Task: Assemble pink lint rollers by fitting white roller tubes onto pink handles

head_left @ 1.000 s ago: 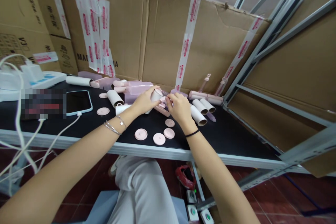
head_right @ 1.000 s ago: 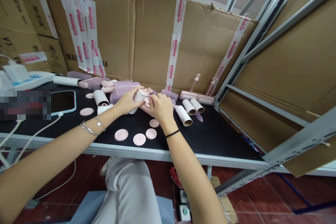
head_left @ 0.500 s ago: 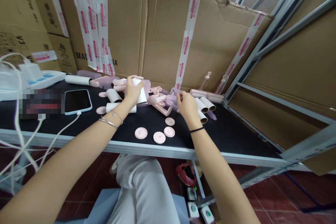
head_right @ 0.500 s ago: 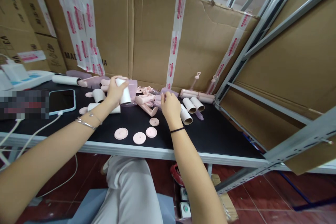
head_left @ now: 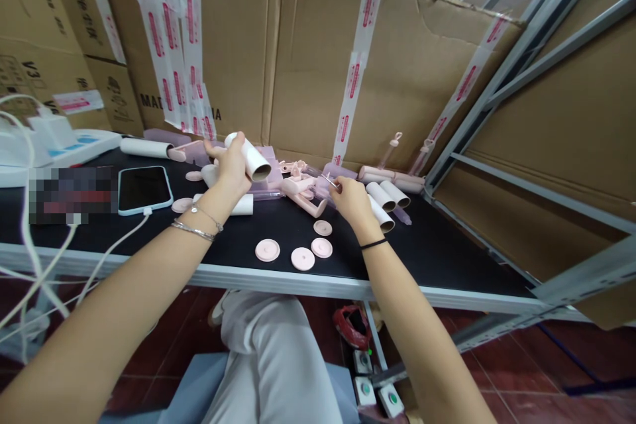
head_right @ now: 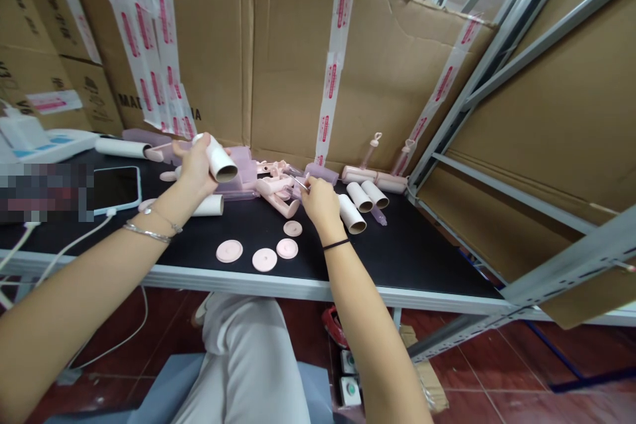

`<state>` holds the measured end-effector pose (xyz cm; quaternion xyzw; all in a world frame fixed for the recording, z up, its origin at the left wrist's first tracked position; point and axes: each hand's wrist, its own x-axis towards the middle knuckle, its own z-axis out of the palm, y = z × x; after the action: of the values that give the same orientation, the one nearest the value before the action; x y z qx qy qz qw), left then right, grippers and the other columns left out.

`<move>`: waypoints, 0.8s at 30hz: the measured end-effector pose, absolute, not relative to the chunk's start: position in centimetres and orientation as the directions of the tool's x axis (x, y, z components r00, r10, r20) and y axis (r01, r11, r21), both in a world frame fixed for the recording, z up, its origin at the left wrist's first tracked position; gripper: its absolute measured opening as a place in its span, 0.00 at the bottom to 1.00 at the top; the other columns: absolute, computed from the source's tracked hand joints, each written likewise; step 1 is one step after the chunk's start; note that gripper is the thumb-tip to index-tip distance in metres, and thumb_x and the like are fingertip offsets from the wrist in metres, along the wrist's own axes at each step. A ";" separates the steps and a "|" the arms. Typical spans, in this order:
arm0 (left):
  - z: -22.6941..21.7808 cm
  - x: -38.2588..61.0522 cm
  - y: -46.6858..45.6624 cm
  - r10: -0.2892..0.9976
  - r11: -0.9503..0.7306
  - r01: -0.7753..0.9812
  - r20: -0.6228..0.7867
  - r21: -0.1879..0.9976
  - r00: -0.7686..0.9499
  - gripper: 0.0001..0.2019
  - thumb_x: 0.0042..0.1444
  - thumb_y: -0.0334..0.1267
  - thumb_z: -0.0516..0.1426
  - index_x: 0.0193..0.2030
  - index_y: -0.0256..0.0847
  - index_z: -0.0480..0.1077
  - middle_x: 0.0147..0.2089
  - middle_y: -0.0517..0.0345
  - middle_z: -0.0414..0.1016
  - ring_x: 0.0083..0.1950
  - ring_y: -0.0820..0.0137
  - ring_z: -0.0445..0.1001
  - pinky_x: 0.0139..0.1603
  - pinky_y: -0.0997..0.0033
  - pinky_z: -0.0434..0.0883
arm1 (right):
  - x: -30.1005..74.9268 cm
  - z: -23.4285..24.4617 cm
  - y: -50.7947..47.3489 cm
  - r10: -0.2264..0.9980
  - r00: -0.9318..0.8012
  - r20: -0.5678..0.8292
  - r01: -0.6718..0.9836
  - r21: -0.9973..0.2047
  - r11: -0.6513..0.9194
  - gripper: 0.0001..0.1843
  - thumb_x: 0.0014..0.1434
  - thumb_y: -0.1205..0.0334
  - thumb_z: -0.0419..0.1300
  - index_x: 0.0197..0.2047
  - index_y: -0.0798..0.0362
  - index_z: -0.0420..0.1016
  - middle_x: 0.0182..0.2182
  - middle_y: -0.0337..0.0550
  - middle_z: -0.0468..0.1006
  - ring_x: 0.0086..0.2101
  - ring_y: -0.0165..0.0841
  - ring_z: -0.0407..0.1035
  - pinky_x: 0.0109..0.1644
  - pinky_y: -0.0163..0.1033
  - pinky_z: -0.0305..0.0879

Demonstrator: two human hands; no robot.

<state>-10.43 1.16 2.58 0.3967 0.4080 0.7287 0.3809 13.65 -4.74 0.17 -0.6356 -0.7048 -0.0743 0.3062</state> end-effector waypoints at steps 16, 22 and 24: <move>0.6 -7.2 -2.4 0.600 -0.800 0.460 0.475 0.387 0.644 0.29 0.53 0.47 0.58 0.60 0.41 0.59 0.63 0.46 0.64 0.63 0.58 0.64 0.62 0.56 0.61 | 13.8 -0.2 -4.7 0.956 0.059 0.286 0.989 -0.148 -0.017 0.14 0.56 0.58 0.61 0.45 0.54 0.77 0.44 0.54 0.79 0.46 0.45 0.73 0.43 0.41 0.64; 1.1 -6.7 -3.1 0.489 -0.814 0.579 0.501 -0.032 0.715 0.19 0.59 0.42 0.55 0.56 0.43 0.67 0.66 0.47 0.58 0.68 0.53 0.54 0.66 0.47 0.52 | 13.9 0.9 -5.4 0.874 0.240 0.422 0.937 -0.337 -0.095 0.16 0.57 0.57 0.60 0.48 0.51 0.74 0.42 0.51 0.80 0.45 0.43 0.73 0.45 0.42 0.65; 2.1 -6.8 -4.6 0.495 -0.802 0.595 0.504 -0.049 0.708 0.19 0.60 0.44 0.54 0.57 0.43 0.67 0.67 0.47 0.58 0.67 0.52 0.55 0.65 0.45 0.52 | 14.5 1.1 -5.4 0.851 0.282 0.443 0.920 -0.376 -0.109 0.15 0.58 0.57 0.60 0.48 0.51 0.74 0.42 0.51 0.80 0.45 0.44 0.73 0.45 0.42 0.65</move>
<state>-6.81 -4.60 2.05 0.9183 0.2967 0.2405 -0.1045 14.53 -5.43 1.06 -0.7425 -0.5962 -0.0579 0.2998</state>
